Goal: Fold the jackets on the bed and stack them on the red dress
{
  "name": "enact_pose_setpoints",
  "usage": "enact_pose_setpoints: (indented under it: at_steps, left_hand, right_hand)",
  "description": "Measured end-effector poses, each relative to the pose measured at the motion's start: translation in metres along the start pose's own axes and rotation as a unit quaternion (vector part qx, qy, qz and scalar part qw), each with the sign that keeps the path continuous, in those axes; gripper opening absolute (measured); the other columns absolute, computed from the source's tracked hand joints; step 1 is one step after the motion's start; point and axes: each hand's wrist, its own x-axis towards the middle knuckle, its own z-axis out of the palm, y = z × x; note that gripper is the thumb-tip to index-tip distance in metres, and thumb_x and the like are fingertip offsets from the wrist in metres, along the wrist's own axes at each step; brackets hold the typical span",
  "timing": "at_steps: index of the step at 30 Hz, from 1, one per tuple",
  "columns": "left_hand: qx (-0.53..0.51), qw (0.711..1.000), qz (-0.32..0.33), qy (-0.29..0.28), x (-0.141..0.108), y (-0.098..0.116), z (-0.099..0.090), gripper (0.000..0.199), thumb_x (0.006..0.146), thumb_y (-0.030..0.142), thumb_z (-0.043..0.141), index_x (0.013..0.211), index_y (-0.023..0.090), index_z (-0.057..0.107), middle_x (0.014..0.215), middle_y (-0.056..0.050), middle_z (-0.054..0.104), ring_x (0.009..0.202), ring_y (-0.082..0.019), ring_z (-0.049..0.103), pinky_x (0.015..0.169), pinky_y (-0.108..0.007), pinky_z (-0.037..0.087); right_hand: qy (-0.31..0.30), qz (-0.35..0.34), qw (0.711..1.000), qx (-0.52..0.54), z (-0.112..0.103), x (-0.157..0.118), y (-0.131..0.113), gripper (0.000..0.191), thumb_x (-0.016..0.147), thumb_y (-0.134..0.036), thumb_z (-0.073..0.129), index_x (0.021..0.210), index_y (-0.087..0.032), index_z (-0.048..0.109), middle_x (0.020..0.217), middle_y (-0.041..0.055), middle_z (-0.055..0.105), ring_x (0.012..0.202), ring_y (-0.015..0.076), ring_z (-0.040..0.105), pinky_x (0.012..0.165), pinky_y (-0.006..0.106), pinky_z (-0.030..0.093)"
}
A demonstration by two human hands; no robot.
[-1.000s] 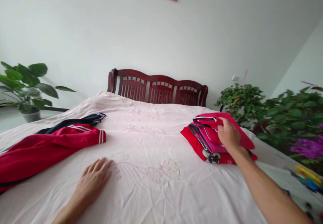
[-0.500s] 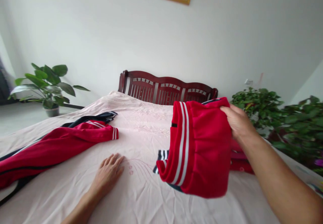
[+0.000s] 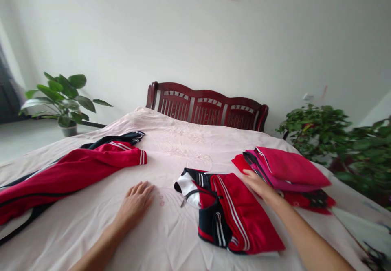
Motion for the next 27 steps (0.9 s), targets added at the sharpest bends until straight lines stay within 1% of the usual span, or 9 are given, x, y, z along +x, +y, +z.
enact_pose_setpoints:
  at_steps: [2, 4, 6, 10, 12, 15, 19, 23, 27]
  left_hand:
    - [0.0, 1.0, 0.006, -0.007, 0.002, 0.004, 0.003, 0.044, 0.096, 0.036, 0.043, 0.134, 0.025, 0.061, 0.146, -0.009, 0.055, 0.14, -0.029, 0.042, 0.116, -0.045, 0.031]
    - [-0.015, 1.0, 0.009, -0.019, 0.005, 0.014, 0.006, 0.043, 0.096, 0.037, 0.043, 0.133, 0.024, 0.062, 0.146, -0.01, 0.055, 0.14, -0.03, 0.042, 0.116, -0.046, 0.03]
    - [-0.053, 0.998, 0.006, -0.035, 0.01, 0.032, 0.01, 0.041, 0.096, 0.037, 0.045, 0.129, 0.024, 0.064, 0.145, -0.011, 0.055, 0.14, -0.031, 0.041, 0.116, -0.049, 0.028]
    - [-0.271, 0.96, -0.047, -0.04, 0.024, 0.09, 0.018, 0.035, 0.084, 0.039, 0.063, 0.112, 0.018, 0.067, 0.136, -0.017, 0.06, 0.138, -0.037, 0.04, 0.116, -0.053, 0.02]
    - [-0.38, 0.92, -0.087, -0.033, 0.032, 0.122, 0.023, 0.031, 0.078, 0.038, 0.069, 0.098, 0.016, 0.065, 0.12, -0.019, 0.066, 0.127, -0.037, 0.05, 0.111, -0.052, 0.028]
    - [-0.456, 0.88, -0.127, -0.027, 0.043, 0.166, 0.032, 0.035, 0.076, 0.038, 0.068, 0.1, 0.016, 0.056, 0.102, -0.016, 0.068, 0.101, -0.03, 0.063, 0.091, -0.043, 0.045]
    - [-0.56, 0.806, -0.193, 0.002, 0.053, 0.206, 0.038, 0.036, 0.075, 0.033, 0.061, 0.104, 0.017, 0.048, 0.088, -0.008, 0.066, 0.08, -0.022, 0.066, 0.07, -0.033, 0.05]
    - [-0.652, 0.727, -0.213, 0.014, 0.056, 0.203, 0.014, 0.028, 0.067, 0.031, 0.06, 0.091, 0.019, 0.05, 0.069, 0.001, 0.062, 0.062, -0.017, 0.063, 0.056, -0.026, 0.048]
    - [-0.715, 0.671, -0.197, 0.011, 0.051, 0.143, -0.045, 0.037, 0.06, 0.03, 0.067, 0.094, 0.019, 0.055, 0.071, 0.0, 0.068, 0.059, -0.018, 0.065, 0.056, -0.028, 0.052]
  right_hand:
    - [-0.118, 0.011, 0.993, -0.011, 0.02, -0.029, -0.004, 0.06, 0.076, -0.048, 0.067, 0.128, -0.018, 0.062, 0.134, 0.0166, 0.063, 0.124, 0.0292, 0.06, 0.105, 0.044, 0.046]
    - [-0.218, -0.034, 0.972, -0.076, 0.041, -0.059, -0.012, 0.076, 0.077, -0.045, 0.066, 0.146, -0.02, 0.046, 0.152, 0.0147, 0.046, 0.139, 0.0281, 0.045, 0.115, 0.045, 0.036]
    - [-0.256, -0.048, 0.951, -0.168, 0.06, -0.084, -0.021, 0.085, 0.075, -0.039, 0.066, 0.152, -0.019, 0.038, 0.159, 0.015, 0.035, 0.146, 0.0314, 0.033, 0.117, 0.049, 0.029]
    - [-0.202, -0.036, 0.925, -0.321, 0.082, -0.102, -0.025, 0.082, 0.074, -0.021, 0.057, 0.153, -0.02, 0.036, 0.159, 0.0154, 0.034, 0.144, 0.0375, 0.033, 0.11, 0.054, 0.037]
    - [-0.164, -0.052, 0.921, -0.35, 0.085, -0.099, -0.018, 0.081, 0.072, -0.011, 0.053, 0.151, -0.019, 0.039, 0.156, 0.015, 0.039, 0.141, 0.0359, 0.038, 0.107, 0.049, 0.041]
    - [-0.103, -0.076, 0.927, -0.353, 0.085, -0.087, 0.002, 0.076, 0.072, -0.001, 0.046, 0.147, -0.012, 0.045, 0.147, 0.0169, 0.05, 0.134, 0.0313, 0.047, 0.107, 0.04, 0.042]
    - [-0.04, -0.042, 0.961, -0.269, 0.081, -0.07, 0.026, 0.063, 0.07, 0.002, 0.045, 0.131, -0.008, 0.06, 0.127, 0.0184, 0.065, 0.121, 0.0281, 0.06, 0.104, 0.036, 0.043]
    - [-0.03, 0.029, 0.995, -0.095, 0.054, -0.051, 0.026, 0.042, 0.066, -0.009, 0.056, 0.105, -0.014, 0.071, 0.096, 0.0097, 0.076, 0.096, 0.0272, 0.07, 0.086, 0.034, 0.052]
    - [0.045, 0.105, 0.992, 0.046, -0.01, -0.029, 0.013, 0.02, 0.062, -0.02, 0.063, 0.081, -0.018, 0.07, 0.07, 0.004, 0.073, 0.071, 0.0244, 0.069, 0.063, 0.029, 0.052]
